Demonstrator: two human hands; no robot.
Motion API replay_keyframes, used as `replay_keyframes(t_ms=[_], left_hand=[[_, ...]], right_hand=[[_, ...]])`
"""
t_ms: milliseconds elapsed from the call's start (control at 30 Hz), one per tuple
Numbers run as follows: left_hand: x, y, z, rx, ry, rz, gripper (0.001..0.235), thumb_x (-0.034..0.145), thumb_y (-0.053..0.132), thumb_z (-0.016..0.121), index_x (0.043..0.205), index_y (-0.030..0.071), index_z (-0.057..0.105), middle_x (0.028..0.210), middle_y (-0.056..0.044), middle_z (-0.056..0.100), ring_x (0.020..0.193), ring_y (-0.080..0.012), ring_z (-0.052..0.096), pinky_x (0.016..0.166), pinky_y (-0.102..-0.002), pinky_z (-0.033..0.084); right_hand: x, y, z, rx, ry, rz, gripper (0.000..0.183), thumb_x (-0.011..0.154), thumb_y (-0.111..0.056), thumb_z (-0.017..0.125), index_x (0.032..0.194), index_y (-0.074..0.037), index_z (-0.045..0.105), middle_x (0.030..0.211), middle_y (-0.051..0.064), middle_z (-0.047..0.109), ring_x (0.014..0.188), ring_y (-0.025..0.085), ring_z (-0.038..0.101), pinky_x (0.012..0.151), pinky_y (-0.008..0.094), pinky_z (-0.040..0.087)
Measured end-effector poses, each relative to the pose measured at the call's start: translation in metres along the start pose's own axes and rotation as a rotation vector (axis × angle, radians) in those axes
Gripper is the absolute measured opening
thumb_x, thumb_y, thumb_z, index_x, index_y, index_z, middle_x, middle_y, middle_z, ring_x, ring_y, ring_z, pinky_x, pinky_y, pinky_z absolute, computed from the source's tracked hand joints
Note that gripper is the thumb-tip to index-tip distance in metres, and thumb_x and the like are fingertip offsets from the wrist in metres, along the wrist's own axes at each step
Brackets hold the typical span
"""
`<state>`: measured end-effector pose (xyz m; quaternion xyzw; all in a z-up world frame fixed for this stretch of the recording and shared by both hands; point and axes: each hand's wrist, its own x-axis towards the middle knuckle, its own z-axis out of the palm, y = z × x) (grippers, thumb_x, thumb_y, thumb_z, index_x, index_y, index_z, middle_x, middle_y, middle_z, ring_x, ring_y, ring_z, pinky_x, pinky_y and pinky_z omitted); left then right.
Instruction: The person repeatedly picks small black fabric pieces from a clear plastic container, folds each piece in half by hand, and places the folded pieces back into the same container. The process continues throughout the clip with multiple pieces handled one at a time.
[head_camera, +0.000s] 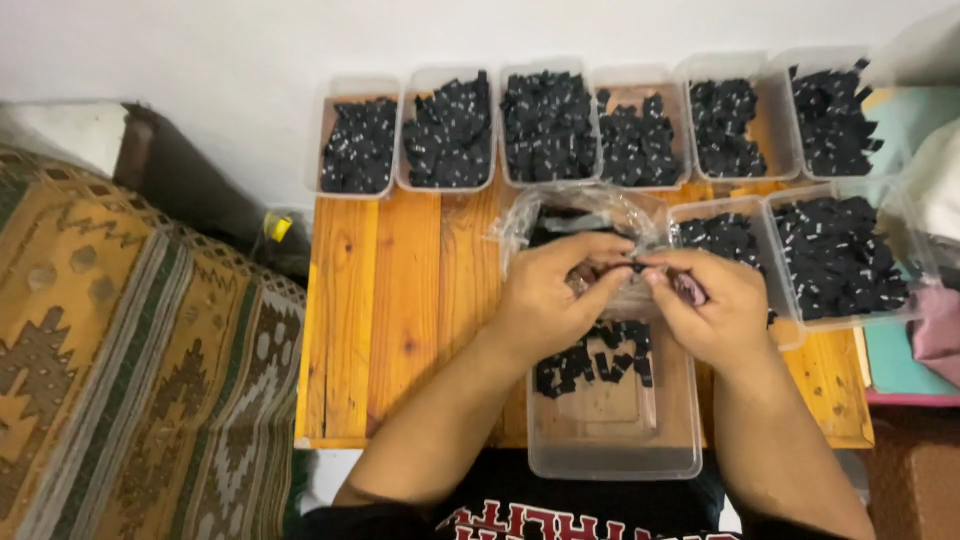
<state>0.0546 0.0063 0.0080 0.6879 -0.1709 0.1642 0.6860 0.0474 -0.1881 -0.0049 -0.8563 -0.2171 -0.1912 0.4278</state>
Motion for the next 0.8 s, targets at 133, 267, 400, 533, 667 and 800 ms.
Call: replay_keyframes(t_ms=[133,267,400,533,667,800], left_hand=[[0.002,0.003,-0.003,-0.046,0.017,-0.053,0.019,0.083,0.005,0.079,0.101,0.009,0.076,0.083,-0.007,0.077,0.073,-0.0196,0.075,0.066,-0.028,0.060],[0.008,0.004,-0.005,-0.026,0.023,-0.052,0.018,0.084,0.003,0.078,0.102,0.007,0.076,0.081,-0.009,0.077,0.069,-0.0191,0.074,0.063,-0.029,0.060],[0.005,0.006,-0.001,-0.008,0.024,-0.075,0.020,0.083,0.004,0.079,0.102,0.010,0.075,0.082,-0.005,0.078,0.070,-0.0152,0.074,0.064,-0.025,0.060],[0.002,0.009,-0.004,-0.026,-0.001,-0.065,0.021,0.084,0.003,0.078,0.104,0.010,0.076,0.082,-0.004,0.078,0.069,-0.0142,0.074,0.063,-0.024,0.059],[-0.001,0.009,-0.003,-0.020,-0.007,-0.077,0.022,0.084,0.003,0.079,0.105,0.008,0.075,0.084,-0.008,0.078,0.070,-0.0165,0.075,0.063,-0.026,0.059],[0.000,0.002,-0.004,-0.190,-0.023,-0.163,0.031,0.083,0.000,0.079,0.113,0.004,0.072,0.091,-0.012,0.078,0.079,-0.0169,0.075,0.069,-0.027,0.060]], right_hand=[[0.009,-0.011,-0.003,0.024,0.018,0.059,0.014,0.087,-0.003,0.077,0.100,-0.006,0.081,0.068,0.008,0.071,0.063,0.034,0.068,0.062,0.036,0.053],[0.012,-0.008,-0.004,0.046,0.045,0.077,0.015,0.086,-0.001,0.077,0.100,-0.005,0.081,0.060,0.009,0.065,0.054,0.026,0.061,0.058,0.035,0.051],[0.005,-0.001,0.000,0.052,0.055,0.069,0.021,0.084,-0.004,0.080,0.105,-0.005,0.080,0.058,0.009,0.062,0.052,0.027,0.059,0.057,0.033,0.050],[0.006,-0.006,-0.003,0.074,0.027,0.037,0.017,0.086,-0.005,0.078,0.103,-0.004,0.080,0.060,0.008,0.065,0.053,0.025,0.061,0.059,0.031,0.052],[0.014,-0.016,-0.003,0.053,0.028,0.038,0.007,0.087,-0.003,0.077,0.092,-0.005,0.080,0.067,0.012,0.071,0.059,0.033,0.067,0.058,0.035,0.052],[0.008,-0.007,-0.001,0.094,0.036,0.142,0.004,0.087,-0.006,0.075,0.090,-0.005,0.078,0.064,0.012,0.069,0.055,0.022,0.064,0.055,0.033,0.050]])
